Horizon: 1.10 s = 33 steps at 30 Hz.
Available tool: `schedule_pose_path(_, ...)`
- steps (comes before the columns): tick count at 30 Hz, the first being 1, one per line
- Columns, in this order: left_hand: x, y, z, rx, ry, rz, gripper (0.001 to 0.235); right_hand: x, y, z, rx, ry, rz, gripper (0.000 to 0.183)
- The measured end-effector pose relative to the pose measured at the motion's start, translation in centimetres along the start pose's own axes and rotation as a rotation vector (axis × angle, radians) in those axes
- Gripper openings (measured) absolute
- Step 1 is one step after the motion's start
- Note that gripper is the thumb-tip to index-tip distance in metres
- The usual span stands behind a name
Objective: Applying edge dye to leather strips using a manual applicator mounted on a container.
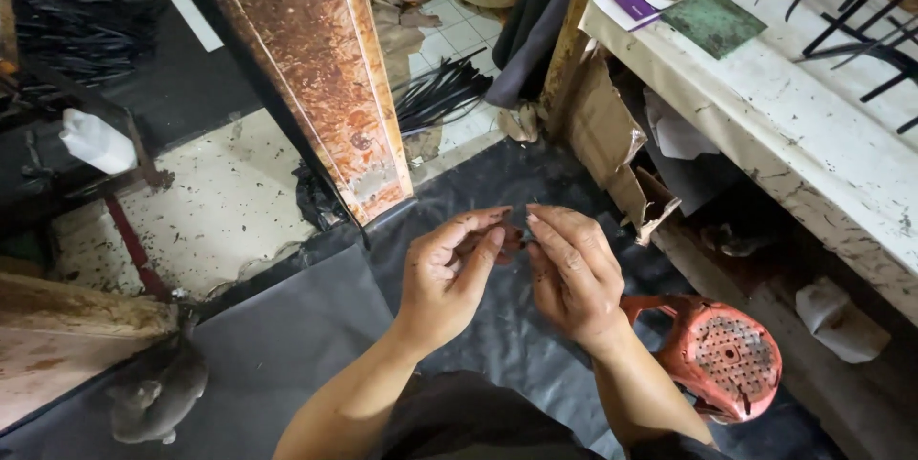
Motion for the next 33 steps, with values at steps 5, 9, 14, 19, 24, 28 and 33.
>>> schedule_pose_path(5,-0.4,-0.5,0.1,-0.021,0.018,-0.019,0.022,-0.4,0.7,-0.6,-0.022,-0.007,-0.003,0.014)
schedule_pose_path(9,-0.8,-0.3,-0.1,-0.039,0.025,-0.033,0.021,-0.9,0.6,-1.1,-0.049,-0.020,-0.008,0.016)
schedule_pose_path(14,-1.7,0.4,-0.2,-0.067,0.053,-0.018,0.019,-1.5,0.1,-2.0,-0.087,-0.032,-0.031,0.017)
schedule_pose_path(19,-2.6,1.2,0.3,-0.030,0.078,-0.021,0.015,-2.5,-0.4,-3.0,-0.134,-0.023,-0.055,0.021)
schedule_pose_path(24,-4.1,2.2,0.5,-0.056,0.121,-0.012,0.014,-3.6,-0.6,-3.9,-0.166,-0.058,-0.061,0.022)
schedule_pose_path(28,-4.9,2.6,1.1,-0.065,0.137,-0.011,0.013,-4.1,-0.6,-4.6,-0.175,-0.070,-0.071,0.024)
schedule_pose_path(33,-5.3,2.4,1.3,-0.073,0.157,-0.030,0.014,-4.7,-0.4,-4.7,-0.185,-0.084,-0.076,0.025)
Point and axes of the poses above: each hand's wrist, its own x-axis towards the middle knuckle, its own y-axis out of the back of the hand, z = x × y, the point moved 10 cm from there along x, towards the middle knuckle, and after that the axes turned 14 degrees about -y, right-handed, at the moved point
